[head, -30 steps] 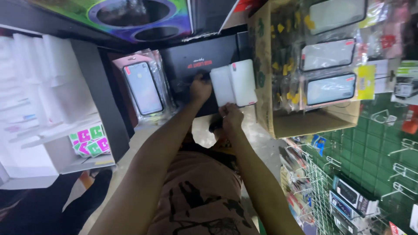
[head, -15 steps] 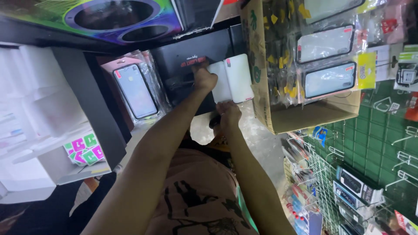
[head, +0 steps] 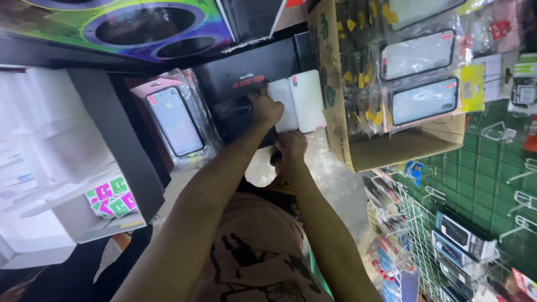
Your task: The person organizes various phone accessories by picking up screen protectors, cases, and small cleaning kits from a large white box and placing them onto a black surface or into a smaller cardboard box.
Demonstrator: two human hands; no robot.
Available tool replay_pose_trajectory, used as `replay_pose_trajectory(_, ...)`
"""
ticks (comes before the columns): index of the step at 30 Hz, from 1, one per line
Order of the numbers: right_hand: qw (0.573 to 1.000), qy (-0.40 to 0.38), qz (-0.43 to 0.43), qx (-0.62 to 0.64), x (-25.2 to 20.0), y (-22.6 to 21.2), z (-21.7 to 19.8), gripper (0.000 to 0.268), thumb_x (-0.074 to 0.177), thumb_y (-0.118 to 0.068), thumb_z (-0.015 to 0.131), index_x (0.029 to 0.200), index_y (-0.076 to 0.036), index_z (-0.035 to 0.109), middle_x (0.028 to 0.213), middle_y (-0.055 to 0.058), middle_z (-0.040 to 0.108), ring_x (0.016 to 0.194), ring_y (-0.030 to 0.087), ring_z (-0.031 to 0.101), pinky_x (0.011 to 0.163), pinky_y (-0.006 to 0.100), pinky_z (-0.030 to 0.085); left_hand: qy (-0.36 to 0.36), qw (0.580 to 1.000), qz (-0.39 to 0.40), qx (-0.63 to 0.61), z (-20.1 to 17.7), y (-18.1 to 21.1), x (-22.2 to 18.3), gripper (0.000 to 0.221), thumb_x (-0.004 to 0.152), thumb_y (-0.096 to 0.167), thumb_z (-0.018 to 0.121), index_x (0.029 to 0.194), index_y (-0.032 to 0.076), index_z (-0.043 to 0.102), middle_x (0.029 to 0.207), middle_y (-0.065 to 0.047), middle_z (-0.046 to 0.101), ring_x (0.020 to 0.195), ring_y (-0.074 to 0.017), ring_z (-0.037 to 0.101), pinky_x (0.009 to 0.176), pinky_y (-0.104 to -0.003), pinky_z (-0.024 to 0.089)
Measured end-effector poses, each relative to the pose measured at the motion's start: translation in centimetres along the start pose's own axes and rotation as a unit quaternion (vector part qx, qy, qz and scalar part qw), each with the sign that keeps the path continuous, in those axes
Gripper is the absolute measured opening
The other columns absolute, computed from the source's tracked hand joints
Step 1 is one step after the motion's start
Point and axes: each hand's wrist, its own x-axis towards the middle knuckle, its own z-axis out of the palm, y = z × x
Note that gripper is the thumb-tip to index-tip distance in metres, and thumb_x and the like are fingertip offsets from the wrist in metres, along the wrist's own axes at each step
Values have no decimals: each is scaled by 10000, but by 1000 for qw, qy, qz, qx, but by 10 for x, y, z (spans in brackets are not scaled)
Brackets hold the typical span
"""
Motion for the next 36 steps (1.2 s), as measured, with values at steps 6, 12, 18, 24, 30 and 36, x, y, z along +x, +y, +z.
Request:
replay_pose_trajectory(6, 997, -31, 66, 26, -12, -4, -6, 63, 906, -112, 542, 863, -66, 549, 690, 78, 535, 551, 233, 582, 469, 370, 487, -8, 1000, 6, -19, -12, 2, -5, 868, 745, 121, 632, 1558, 102, 328, 1393, -325, 395, 1222, -518, 533, 1090, -483, 466)
replay_pose_trajectory(12, 979, -109, 165, -51, -60, -12, 18, 107, 926, -170, 591, 846, -167, 520, 618, 3, 472, 407, 147, 437, 336, 301, 359, -1, 992, 126, -6, -51, -4, -37, 836, 792, 173, 740, 1497, 16, 319, 1379, -362, 380, 1226, -520, 513, 1013, -507, 482)
replay_pose_trajectory(18, 939, -109, 110, -308, -88, -31, 94, 319, 991, -333, 577, 1163, -67, 610, 930, 54, 726, 716, 182, 695, 595, 340, 566, 18, 981, 193, -11, -160, 17, -126, 536, 854, 189, 698, 1359, 62, 568, 1317, -213, 556, 1120, -454, 630, 933, -516, 538)
replay_pose_trajectory(24, 711, -306, -297, -558, -47, 16, 120, 254, 892, -101, 743, 1135, -38, 705, 928, 92, 730, 825, 151, 695, 737, 300, 560, 121, 970, 195, 82, -213, -12, -164, 415, 858, 194, 695, 1246, 51, 664, 1224, -169, 616, 1127, -406, 621, 951, -499, 536)
replay_pose_trajectory(30, 798, -311, -207, -474, -60, 41, 184, 169, 906, -34, 676, 1055, -42, 755, 885, 57, 776, 782, 139, 712, 720, 287, 579, 163, 966, 125, 158, -249, -37, -192, 539, 784, 192, 705, 1276, -14, 625, 1355, -258, 540, 1253, -460, 459, 1067, -539, 409)
replay_pose_trajectory(36, 734, -229, -253, -587, -76, 32, 209, 135, 854, -175, 761, 934, -66, 760, 868, 108, 770, 791, 215, 744, 749, 338, 583, 119, 970, 104, 184, -251, -57, -201, 558, 798, 239, 723, 1279, -19, 608, 1388, -251, 534, 1299, -452, 463, 1132, -562, 325)
